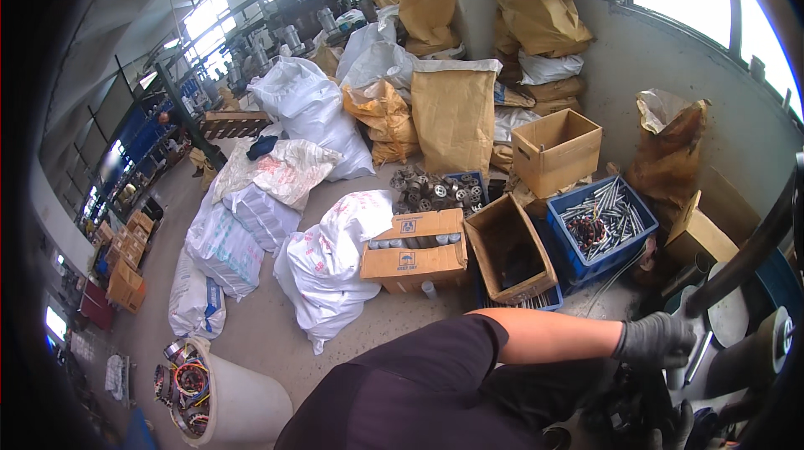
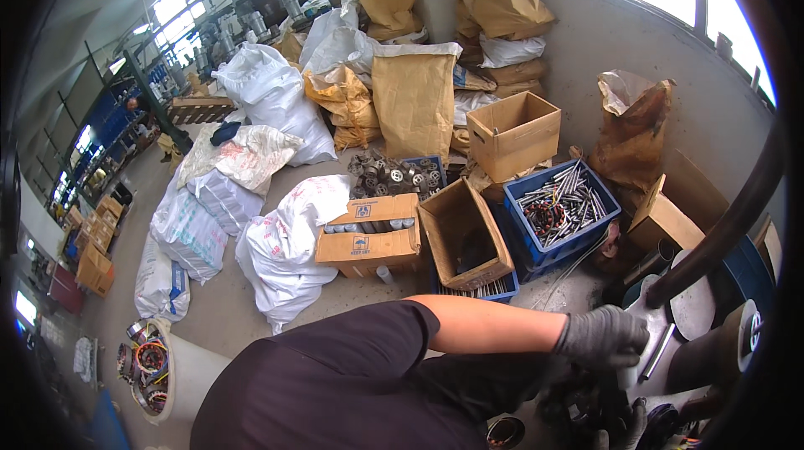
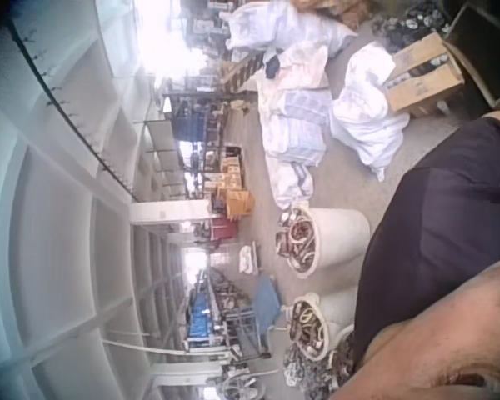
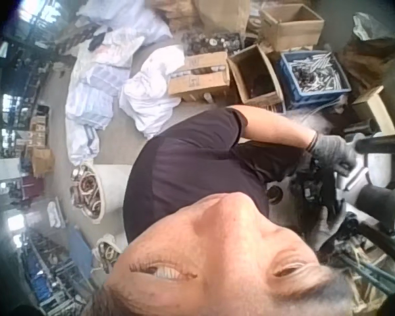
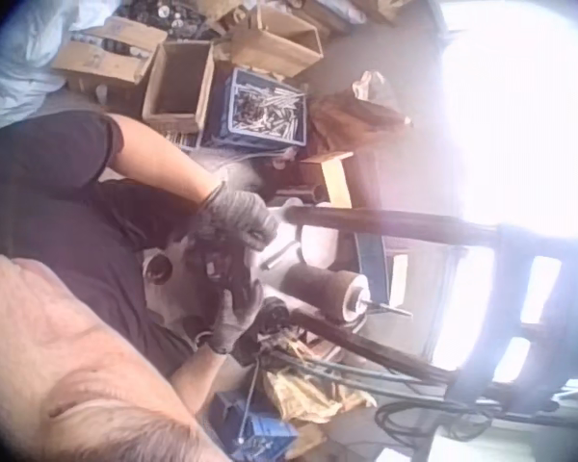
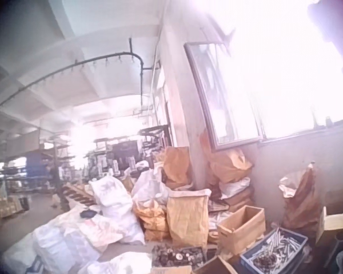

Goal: The person assembles metal pins and bearings into cylindrical housings using a hydraulic press machine, then secures the components with a hammer.

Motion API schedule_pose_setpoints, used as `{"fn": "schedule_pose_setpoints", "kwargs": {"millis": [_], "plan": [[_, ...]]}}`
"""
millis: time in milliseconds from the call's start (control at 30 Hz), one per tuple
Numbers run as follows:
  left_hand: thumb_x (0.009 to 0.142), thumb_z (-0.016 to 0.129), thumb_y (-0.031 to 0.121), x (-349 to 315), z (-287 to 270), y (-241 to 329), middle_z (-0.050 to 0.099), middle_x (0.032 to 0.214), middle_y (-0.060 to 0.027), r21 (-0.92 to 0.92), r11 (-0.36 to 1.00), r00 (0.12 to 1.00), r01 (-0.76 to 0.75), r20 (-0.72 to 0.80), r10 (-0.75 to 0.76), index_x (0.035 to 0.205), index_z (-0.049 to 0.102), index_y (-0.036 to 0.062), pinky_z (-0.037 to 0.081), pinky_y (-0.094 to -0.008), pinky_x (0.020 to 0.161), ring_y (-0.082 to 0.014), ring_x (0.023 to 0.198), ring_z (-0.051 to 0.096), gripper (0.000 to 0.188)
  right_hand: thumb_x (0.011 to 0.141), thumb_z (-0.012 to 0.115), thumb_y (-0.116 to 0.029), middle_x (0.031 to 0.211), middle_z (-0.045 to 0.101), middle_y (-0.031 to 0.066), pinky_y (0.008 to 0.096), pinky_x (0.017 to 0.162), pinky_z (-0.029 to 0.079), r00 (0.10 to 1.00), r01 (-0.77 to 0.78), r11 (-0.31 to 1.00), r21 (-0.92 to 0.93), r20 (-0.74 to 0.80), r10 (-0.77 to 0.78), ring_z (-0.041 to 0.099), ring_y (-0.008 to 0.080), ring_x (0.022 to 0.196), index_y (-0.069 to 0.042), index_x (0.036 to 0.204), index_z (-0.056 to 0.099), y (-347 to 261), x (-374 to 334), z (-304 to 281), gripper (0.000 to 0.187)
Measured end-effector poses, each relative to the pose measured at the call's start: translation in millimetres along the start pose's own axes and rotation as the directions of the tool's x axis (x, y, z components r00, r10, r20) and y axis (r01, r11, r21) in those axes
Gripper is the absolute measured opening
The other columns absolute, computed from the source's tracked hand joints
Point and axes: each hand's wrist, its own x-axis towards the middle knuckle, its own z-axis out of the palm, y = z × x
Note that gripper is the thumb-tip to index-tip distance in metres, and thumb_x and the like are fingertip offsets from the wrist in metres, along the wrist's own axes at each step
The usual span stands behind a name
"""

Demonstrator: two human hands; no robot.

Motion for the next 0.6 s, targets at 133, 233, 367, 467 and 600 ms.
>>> {"fn": "schedule_pose_setpoints", "kwargs": {"millis": [133, 233, 367, 467, 600], "plan": [[0.080, 0.069, 0.029, 57, 128, 60, 0.067, 0.076, -0.0255, -0.151, 0.985, 0.973, -0.088, 0.198, 0.118, 0.077, 0.071, 0.0014, 0.056, -0.0513, 0.070, -0.0436, 0.076, 0.069, 0.028, 0.098, 0.070, -0.022, 0.125, 0.067, 0.0194, 0.0435, 0.093, 0.052, 0.928, -0.287, 0.951, 0.117, -0.214, 0.306, 0.064, 0.0342, 0.114, -0.010, 0.128, 0.069, 47, -13, -34, 0.033], [0.078, 0.068, 0.028, 67, 182, 63, 0.066, 0.073, -0.0256, -0.266, 0.963, 0.970, -0.053, 0.217, 0.113, 0.076, 0.070, 0.0014, 0.055, -0.0515, 0.068, -0.0441, 0.075, 0.069, 0.027, 0.096, 0.068, -0.018, 0.117, 0.068, 0.0173, 0.0438, 0.083, 0.053, 0.951, -0.226, 0.966, -0.130, -0.245, 0.189, 0.066, 0.0338, 0.105, -0.010, 0.129, 0.068, 108, -41, -67, 0.034], [0.082, 0.069, 0.026, 39, 230, 20, 0.065, 0.073, -0.0225, -0.569, 0.822, 0.997, 0.014, 0.065, 0.028, 0.081, 0.068, -0.0013, 0.053, -0.0463, 0.066, -0.0378, 0.072, 0.067, 0.027, 0.096, 0.062, -0.011, 0.096, 0.063, 0.0070, 0.0382, 0.068, 0.051, 0.987, 0.129, 0.921, -0.369, -0.043, -0.155, 0.063, 0.0245, 0.079, -0.005, 0.134, 0.059, 160, -37, -76, 0.039], [0.084, 0.068, 0.024, 37, 241, 21, 0.064, 0.074, -0.0216, -0.707, 0.696, 0.982, -0.121, 0.017, 0.188, 0.081, 0.066, -0.0023, 0.051, -0.0442, 0.066, -0.0337, 0.072, 0.065, 0.027, 0.098, 0.062, -0.010, 0.111, 0.061, 0.0094, 0.0382, 0.080, 0.049, 0.989, -0.032, 0.951, -0.307, -0.147, -0.014, 0.060, 0.0257, 0.094, -0.003, 0.138, 0.058, 151, -42, -86, 0.041], [0.088, 0.066, 0.022, 33, 238, 35, 0.065, 0.078, -0.0222, -0.526, 0.844, 0.993, -0.103, -0.002, 0.120, 0.080, 0.063, 0.0003, 0.051, -0.0470, 0.068, -0.0394, 0.076, 0.066, 0.023, 0.100, 0.062, -0.010, 0.132, 0.057, 0.0125, 0.0381, 0.096, 0.046, 0.950, -0.232, 0.957, -0.174, -0.251, 0.184, 0.057, 0.0274, 0.115, -0.001, 0.143, 0.056, 116, -46, -72, 0.044]]}}
